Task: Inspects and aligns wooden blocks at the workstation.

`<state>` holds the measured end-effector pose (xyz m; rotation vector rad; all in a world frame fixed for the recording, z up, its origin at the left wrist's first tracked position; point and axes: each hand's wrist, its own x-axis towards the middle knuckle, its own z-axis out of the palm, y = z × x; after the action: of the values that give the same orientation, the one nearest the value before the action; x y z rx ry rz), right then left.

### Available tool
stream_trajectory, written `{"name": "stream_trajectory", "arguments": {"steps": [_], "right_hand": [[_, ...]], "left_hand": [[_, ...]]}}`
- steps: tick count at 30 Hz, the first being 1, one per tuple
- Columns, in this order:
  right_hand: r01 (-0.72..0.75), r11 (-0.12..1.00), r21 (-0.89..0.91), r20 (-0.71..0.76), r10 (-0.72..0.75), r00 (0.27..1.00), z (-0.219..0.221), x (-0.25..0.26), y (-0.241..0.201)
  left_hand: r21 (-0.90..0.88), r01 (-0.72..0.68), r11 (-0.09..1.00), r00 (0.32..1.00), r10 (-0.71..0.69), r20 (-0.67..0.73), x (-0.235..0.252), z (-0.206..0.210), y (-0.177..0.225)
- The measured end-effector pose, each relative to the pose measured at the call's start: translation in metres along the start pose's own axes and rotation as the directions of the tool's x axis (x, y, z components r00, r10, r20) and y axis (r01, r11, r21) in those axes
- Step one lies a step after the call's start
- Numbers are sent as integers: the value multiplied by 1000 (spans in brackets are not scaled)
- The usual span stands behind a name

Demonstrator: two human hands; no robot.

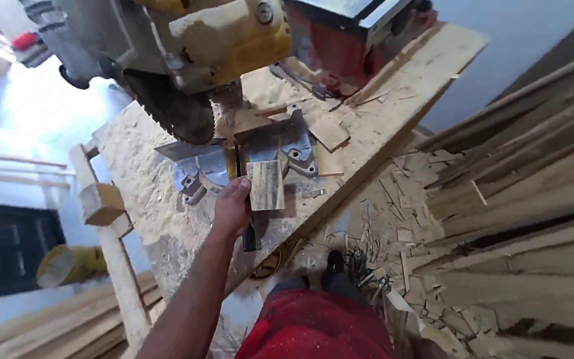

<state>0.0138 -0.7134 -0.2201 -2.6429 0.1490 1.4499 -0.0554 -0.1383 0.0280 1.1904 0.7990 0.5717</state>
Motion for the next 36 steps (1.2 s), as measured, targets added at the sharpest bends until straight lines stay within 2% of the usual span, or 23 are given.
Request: {"name": "stream_trajectory", "arguments": {"steps": [2,5,7,9,12,14,15,16,17,18,19,24,28,31,36], "right_hand": [[35,998,56,-81,-30,996,-51,37,-10],[81,994,78,-158,-68,985,-125,62,-50],[104,993,57,-194,-91,977,-156,73,-72],[137,989,51,-212,-124,969,-173,81,-94],[182,983,39,-197,-171,965,-163,84,-119],[210,978,-6,-148,-209,967,-141,81,-132],[226,973,-47,-109,-230,967,-128,80,-136],[244,965,-95,-65,-251,966,-115,79,-138],[262,955,-137,-22,-268,963,-103,77,-138],[276,945,-175,16,-277,961,-92,76,-136],[274,939,-206,45,-271,962,-84,74,-135],[224,947,-229,53,-218,975,-82,74,-121],[236,933,-272,84,-221,972,-95,81,-117],[246,940,-238,56,-239,969,-100,75,-128],[286,927,-242,56,-281,958,-91,84,-136]], "left_hand": [[-6,-32,999,999,32,-6,-15,8,0],[-5,-59,998,997,59,-46,-27,15,0],[-19,-96,995,993,94,-76,-32,14,-3],[-64,-77,995,992,70,-102,-42,16,-2],[-297,-1,955,984,-53,-171,-55,20,-1],[-491,75,868,983,-147,-110,-62,11,-5],[-625,113,772,985,-168,-30,-64,6,-12],[-781,155,605,985,-152,78,-68,0,-21],[-864,204,461,979,-109,173,-72,-5,-29],[-892,247,379,968,-59,243,-76,-9,-35],[-896,279,347,956,-8,295,-79,-13,-41],[-877,351,328,903,130,410,-94,-24,-57],[-850,368,377,883,144,446,-98,-26,-59],[-825,385,414,859,165,484,-96,-26,-62],[-807,406,429,830,197,522,-92,-24,-66]]}}
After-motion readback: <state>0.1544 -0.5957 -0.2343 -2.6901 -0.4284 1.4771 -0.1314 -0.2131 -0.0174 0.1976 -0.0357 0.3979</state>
